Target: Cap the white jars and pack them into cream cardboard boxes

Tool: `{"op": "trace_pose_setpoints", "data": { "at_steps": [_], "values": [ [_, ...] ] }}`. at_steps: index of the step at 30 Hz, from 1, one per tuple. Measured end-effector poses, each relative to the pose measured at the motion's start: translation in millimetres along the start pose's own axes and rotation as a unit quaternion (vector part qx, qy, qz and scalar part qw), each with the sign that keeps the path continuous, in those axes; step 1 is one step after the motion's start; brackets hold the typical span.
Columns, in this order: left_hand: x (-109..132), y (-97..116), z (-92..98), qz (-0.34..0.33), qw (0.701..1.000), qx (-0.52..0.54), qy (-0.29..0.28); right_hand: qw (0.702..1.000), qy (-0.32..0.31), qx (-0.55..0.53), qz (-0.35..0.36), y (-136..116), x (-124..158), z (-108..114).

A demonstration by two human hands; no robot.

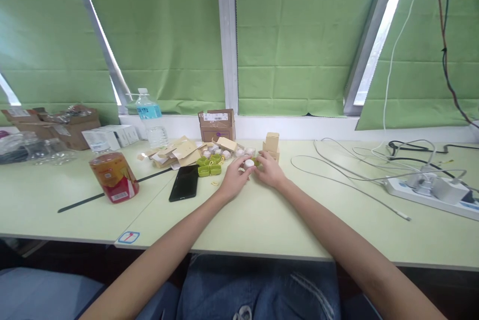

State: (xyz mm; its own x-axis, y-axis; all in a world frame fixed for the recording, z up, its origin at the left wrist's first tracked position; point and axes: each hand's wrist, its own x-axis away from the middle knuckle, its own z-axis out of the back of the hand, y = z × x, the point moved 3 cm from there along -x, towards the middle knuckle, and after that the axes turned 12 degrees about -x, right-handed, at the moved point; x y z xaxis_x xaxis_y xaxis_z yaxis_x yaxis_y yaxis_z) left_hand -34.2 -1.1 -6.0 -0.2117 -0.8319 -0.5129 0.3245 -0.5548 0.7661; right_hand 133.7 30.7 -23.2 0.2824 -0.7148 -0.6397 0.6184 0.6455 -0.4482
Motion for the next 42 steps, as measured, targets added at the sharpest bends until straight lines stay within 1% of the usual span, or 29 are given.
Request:
{"op": "trace_pose_setpoints", "data": {
  "at_steps": [2,4,7,12,14,18,22,24,28,33,37,42],
  "values": [
    [-1.5,-1.2,2.6,-0.009,0.999,0.000,0.041,0.999,-0.039,-0.024,0.020,-4.9,-0.5,-0.7],
    [-2.5,-0.7,5.5,-0.011,0.998,-0.006,0.062,0.996,-0.077,-0.042,0.018,-9.9,-0.9,-0.5],
    [-3.3,2.8,8.9,-0.022,0.998,-0.029,0.055,0.991,-0.091,-0.095,0.004,-14.1,-2.0,3.2],
    [-3.8,8.6,13.2,-0.088,0.988,-0.116,0.060,0.970,-0.111,-0.218,-0.015,-9.2,-2.8,11.2],
    [-4.2,8.5,13.2,-0.106,0.980,-0.159,0.051,0.964,-0.121,-0.234,-0.028,-6.6,-2.0,12.9],
    [-4.1,5.7,14.2,-0.126,0.960,-0.247,0.027,0.967,-0.124,-0.218,-0.039,-7.2,-0.4,11.4],
    [-3.1,3.4,15.0,-0.160,0.918,-0.363,-0.011,0.970,-0.119,-0.207,-0.033,-9.8,0.1,5.7],
    [-3.1,2.3,14.5,-0.171,0.904,-0.390,-0.030,0.970,-0.116,-0.209,-0.033,-9.8,0.5,3.8],
    [-3.1,0.9,12.1,-0.187,0.892,-0.408,-0.053,0.968,-0.108,-0.222,-0.047,-9.8,1.6,4.1],
    [-2.2,2.0,9.6,-0.204,0.892,-0.398,-0.066,0.958,-0.114,-0.257,-0.062,-10.8,2.2,4.4],
    [-3.0,4.6,10.0,-0.201,0.887,-0.408,-0.081,0.951,-0.099,-0.279,-0.092,-5.6,2.2,2.8],
    [-3.4,8.3,10.5,-0.203,0.881,-0.418,-0.087,0.947,-0.104,-0.288,-0.095,-5.0,3.4,3.7]
  ]
}}
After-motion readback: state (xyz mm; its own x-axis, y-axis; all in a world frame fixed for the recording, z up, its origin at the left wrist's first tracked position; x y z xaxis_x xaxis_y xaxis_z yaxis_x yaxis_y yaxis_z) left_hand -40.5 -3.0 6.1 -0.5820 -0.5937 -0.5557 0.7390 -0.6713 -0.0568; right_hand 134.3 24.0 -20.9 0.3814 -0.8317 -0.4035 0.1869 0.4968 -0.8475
